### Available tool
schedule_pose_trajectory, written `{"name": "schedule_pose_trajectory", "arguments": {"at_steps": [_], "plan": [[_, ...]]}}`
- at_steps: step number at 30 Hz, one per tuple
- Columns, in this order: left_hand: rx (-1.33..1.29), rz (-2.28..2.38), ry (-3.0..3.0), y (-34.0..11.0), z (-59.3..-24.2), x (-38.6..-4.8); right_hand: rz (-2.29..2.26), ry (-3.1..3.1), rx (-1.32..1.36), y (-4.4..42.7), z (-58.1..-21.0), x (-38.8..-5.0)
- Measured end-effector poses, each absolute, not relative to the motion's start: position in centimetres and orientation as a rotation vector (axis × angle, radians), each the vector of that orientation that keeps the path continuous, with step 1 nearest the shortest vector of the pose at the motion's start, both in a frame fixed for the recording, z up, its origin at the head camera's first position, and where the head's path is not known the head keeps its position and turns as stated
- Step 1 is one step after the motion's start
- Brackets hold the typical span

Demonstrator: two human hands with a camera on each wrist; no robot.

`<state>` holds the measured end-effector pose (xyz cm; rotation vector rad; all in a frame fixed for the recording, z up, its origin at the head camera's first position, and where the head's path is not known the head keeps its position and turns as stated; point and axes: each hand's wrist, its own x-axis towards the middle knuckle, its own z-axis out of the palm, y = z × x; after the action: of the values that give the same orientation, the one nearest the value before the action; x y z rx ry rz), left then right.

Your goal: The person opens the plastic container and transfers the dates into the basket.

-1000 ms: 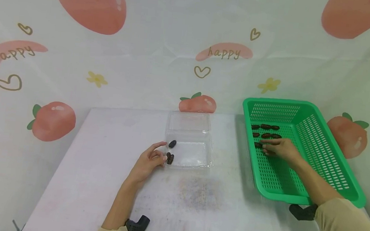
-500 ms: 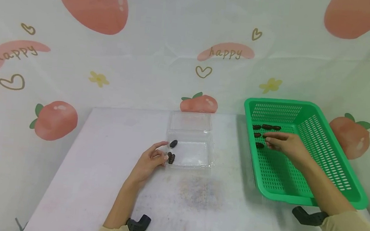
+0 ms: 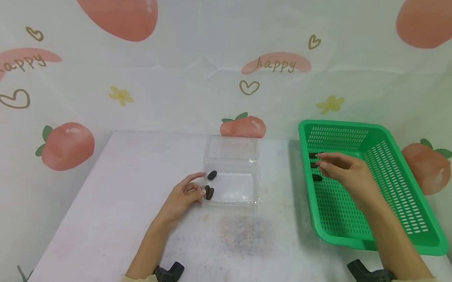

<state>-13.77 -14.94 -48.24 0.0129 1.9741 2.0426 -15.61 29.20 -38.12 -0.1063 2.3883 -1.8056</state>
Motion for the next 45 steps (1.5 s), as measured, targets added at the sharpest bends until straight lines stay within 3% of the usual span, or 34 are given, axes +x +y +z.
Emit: {"name": "schedule_pose_trajectory", "arguments": {"at_steps": [8, 15, 45], "plan": [[0.014, 2.053, 1.967, -14.7, -48.0, -13.7, -1.761, 2.437, -0.03, 26.3, -37.1, -14.5], [0.012, 2.052, 1.974, -14.7, -47.8, -13.9, -1.892, 2.324, -0.147, 23.8, -37.1, -14.3], [0.017, 2.009, 2.01, -14.8, -47.7, -13.6, -1.894, 2.081, -0.273, 11.9, -42.5, -16.4]]}}
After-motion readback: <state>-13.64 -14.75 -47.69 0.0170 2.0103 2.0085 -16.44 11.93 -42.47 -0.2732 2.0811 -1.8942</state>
